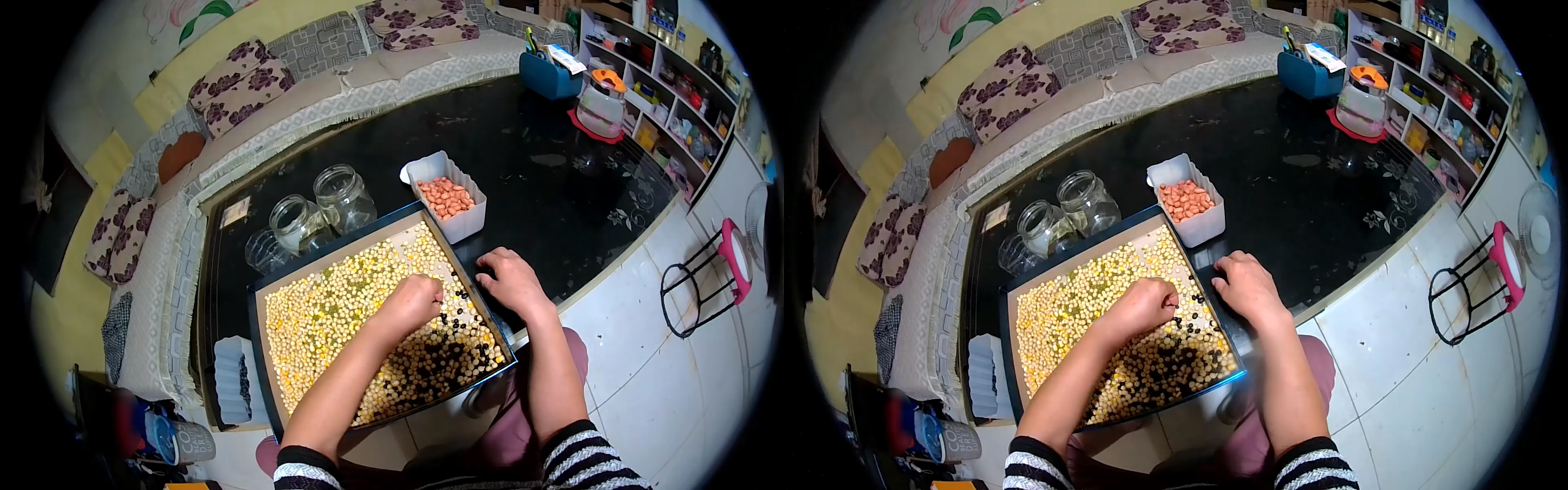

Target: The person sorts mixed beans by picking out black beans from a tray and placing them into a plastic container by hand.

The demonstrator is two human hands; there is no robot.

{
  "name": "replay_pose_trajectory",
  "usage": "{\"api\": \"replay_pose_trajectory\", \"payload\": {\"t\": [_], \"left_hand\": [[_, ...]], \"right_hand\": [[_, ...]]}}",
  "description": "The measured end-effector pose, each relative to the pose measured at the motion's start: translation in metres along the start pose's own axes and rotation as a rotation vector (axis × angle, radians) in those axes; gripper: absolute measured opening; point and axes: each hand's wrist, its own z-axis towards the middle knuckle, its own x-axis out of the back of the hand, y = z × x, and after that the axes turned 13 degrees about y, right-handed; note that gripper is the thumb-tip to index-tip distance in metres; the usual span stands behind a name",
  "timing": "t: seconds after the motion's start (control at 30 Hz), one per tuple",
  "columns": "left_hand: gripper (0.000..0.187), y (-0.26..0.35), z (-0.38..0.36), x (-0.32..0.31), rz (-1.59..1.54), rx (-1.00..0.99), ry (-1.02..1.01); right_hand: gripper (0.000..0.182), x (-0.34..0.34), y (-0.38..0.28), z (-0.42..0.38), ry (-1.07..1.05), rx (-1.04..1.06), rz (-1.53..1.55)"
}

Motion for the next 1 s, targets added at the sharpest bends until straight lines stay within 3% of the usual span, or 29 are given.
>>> {"api": "replay_pose_trajectory", "payload": {"t": [0.53, 0.7, 0.9, 1.0], "left_hand": [[0.004, -0.005, -0.003, -0.007, -0.084, -0.107, 0.046], [0.006, -0.004, -0.015, 0.015, -0.097, -0.029, 0.033], [0.008, 0.000, -0.064, 0.092, -0.140, 0.040, 0.308], [0.008, -0.004, -0.112, 0.135, -0.003, 0.127, 0.439]], "right_hand": [[0.023, -0.002, -0.001, 0.002, 0.001, 0.000, -0.023], [0.022, -0.003, 0.000, 0.003, 0.032, 0.037, -0.012], [0.020, -0.007, 0.002, 0.005, 0.071, 0.042, -0.006], [0.019, -0.009, 0.003, 0.008, 0.059, 0.033, 0.017]]}}
